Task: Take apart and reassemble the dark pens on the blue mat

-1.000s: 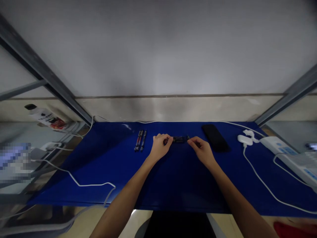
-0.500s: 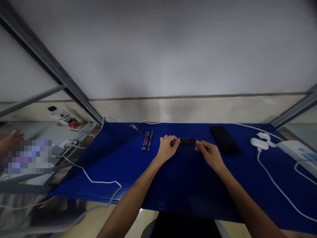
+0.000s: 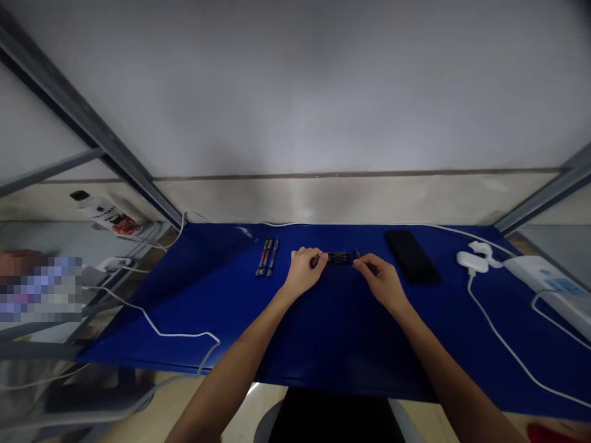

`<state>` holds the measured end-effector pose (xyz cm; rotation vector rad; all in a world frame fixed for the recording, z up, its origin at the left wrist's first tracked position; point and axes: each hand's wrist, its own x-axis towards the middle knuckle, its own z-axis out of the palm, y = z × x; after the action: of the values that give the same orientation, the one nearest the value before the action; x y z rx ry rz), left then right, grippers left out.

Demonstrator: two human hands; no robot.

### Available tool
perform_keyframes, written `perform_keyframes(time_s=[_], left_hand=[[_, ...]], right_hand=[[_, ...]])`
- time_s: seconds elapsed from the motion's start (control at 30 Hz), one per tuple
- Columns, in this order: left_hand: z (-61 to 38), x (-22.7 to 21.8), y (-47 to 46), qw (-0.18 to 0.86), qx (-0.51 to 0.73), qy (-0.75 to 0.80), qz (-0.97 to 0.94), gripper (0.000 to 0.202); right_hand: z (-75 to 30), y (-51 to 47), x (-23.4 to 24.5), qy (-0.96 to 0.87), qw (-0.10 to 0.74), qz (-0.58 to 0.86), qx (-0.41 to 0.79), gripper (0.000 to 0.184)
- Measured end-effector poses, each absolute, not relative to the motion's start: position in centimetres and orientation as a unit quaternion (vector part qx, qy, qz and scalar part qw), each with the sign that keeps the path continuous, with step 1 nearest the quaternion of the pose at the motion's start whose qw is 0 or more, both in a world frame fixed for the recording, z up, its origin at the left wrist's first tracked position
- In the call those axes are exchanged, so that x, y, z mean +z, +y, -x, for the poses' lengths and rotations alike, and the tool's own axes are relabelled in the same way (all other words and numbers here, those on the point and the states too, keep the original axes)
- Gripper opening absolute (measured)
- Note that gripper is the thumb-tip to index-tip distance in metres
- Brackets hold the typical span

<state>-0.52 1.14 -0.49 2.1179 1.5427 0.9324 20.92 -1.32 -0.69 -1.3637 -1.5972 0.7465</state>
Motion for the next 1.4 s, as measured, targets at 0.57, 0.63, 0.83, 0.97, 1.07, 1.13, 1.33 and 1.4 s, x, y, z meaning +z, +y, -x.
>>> perform_keyframes(time_s=[0.57, 0.63, 0.83, 0.97, 1.07, 1.13, 1.33, 1.4], left_hand=[[0.5, 0.0, 1.0, 0.184, 0.324, 0.555, -0.744, 0.034], [0.5, 0.0, 1.0, 0.185, 0.328, 0.552, -0.743, 0.035], [0.6, 0.0, 1.1, 0.199, 0.331, 0.558, -0.734, 0.033], [0.7, -0.1, 1.3, 0.221, 0.351, 0.551, -0.724, 0.034], [0.7, -0.1, 1.3, 0.226, 0.355, 0.543, -0.727, 0.036], [0.6, -0.1, 1.2, 0.208, 0.346, 0.544, -0.736, 0.034], [0.6, 0.0, 1.0, 0.163, 0.321, 0.548, -0.755, 0.036], [0.6, 0.0, 1.1, 0.173, 0.329, 0.544, -0.752, 0.035]], right_hand=[[-21.4, -0.9, -1.4, -0.644, 0.452, 0.541, 0.299, 0.029], [-21.4, -1.0, -1.2, -0.644, 0.432, 0.554, 0.303, 0.034], [-21.3, -0.9, -1.4, -0.634, 0.449, 0.541, 0.320, 0.030], [-21.5, -0.6, -1.9, -0.626, 0.463, 0.535, 0.327, 0.029], [-21.5, -0.7, -1.6, -0.632, 0.440, 0.552, 0.320, 0.036], [-21.4, -0.9, -1.3, -0.636, 0.422, 0.559, 0.324, 0.042], [-21.3, -0.8, -1.4, -0.625, 0.454, 0.532, 0.346, 0.031], [-21.3, -0.6, -1.7, -0.613, 0.465, 0.527, 0.362, 0.029]])
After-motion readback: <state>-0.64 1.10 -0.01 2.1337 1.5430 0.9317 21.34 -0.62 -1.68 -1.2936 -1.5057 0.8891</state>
